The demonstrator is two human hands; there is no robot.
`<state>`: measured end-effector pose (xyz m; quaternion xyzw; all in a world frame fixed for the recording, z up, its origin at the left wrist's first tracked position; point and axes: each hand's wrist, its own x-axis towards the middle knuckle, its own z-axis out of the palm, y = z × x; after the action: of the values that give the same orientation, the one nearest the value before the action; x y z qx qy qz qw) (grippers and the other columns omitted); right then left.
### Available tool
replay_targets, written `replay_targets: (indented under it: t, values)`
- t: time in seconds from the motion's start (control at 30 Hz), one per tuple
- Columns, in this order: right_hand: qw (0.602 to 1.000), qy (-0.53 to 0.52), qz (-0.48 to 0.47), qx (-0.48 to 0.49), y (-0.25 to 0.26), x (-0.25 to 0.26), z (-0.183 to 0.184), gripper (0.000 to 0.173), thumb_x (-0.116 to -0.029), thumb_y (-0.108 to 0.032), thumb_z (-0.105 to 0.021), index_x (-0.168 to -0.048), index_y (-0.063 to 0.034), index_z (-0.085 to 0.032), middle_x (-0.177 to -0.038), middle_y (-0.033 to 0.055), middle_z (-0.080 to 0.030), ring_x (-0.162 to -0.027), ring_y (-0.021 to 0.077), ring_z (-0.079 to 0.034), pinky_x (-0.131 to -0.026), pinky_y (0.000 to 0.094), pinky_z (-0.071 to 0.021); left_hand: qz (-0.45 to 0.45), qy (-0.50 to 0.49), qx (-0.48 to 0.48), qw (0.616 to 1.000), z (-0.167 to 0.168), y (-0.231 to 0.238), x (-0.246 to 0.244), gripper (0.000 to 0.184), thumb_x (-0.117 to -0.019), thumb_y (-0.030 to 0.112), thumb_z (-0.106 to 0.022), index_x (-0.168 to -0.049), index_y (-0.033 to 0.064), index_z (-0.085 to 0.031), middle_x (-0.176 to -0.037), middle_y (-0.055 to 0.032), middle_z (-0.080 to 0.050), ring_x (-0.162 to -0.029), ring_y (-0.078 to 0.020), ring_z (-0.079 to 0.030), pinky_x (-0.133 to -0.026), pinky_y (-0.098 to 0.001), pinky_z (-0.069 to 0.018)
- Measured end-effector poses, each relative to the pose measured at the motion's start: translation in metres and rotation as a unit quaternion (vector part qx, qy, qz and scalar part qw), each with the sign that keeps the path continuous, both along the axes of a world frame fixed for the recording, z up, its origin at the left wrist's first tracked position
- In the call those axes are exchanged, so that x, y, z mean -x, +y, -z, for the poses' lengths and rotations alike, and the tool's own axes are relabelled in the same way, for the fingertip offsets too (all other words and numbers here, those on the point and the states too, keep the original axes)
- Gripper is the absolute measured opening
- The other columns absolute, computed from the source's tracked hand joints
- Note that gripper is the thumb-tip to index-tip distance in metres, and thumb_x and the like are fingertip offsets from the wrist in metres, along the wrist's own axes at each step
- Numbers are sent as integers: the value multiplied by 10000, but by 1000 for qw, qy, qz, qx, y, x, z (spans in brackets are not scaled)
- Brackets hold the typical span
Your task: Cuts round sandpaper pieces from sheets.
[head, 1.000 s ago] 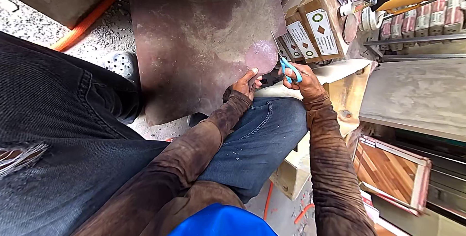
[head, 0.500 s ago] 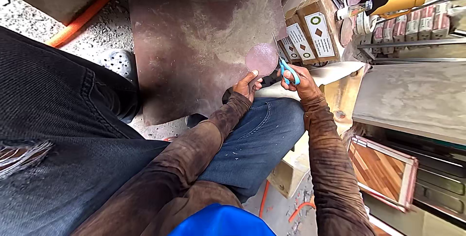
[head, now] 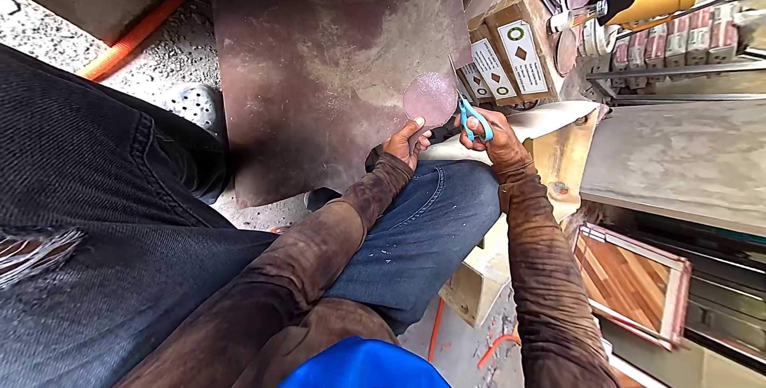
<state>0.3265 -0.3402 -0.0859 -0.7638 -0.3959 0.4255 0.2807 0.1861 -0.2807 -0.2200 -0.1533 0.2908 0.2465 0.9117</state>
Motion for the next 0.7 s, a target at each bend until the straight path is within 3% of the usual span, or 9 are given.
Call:
replay_targets:
  t: [0.17,0.33,0.5,0.7]
  values:
    - [999,-28,2,30,8,0,-6,401,-960,-525,-616,-917,-129,-661,-532,-52,-499,-383,4,-378,-356,156,-284,2,9,5,1000,0,2,1,96,-987,50,-615,-939,-23,-655,-690,-107,-685,-500,-115,-627,-471,-210,-533]
    - [997,-64,31,5,-3,7,-7,357,-935,-484,-671,-815,-150,-634,-524,-59,-450,-401,28,-377,-391,182,-314,9,11,15,1000,2,0,0,86,-978,41,-622,-943,-31,-653,-699,-109,-688,-506,-119,-632,-474,-210,-538]
    - [998,-58,28,17,-15,11,-13,299,-939,-420,-676,-969,-123,-670,-565,-29,-485,-411,35,-393,-389,174,-325,10,3,-11,1000,5,-3,0,99,-993,50,-610,-952,-29,-656,-697,-111,-689,-513,-114,-630,-485,-210,-537]
    - [999,-7,-5,48,5,-3,-11,396,-944,-519,-641,-962,-124,-660,-554,-56,-497,-406,3,-405,-376,149,-312,12,9,-1,1000,5,-3,1,93,-988,47,-612,-948,-29,-649,-685,-113,-679,-501,-119,-623,-481,-214,-537]
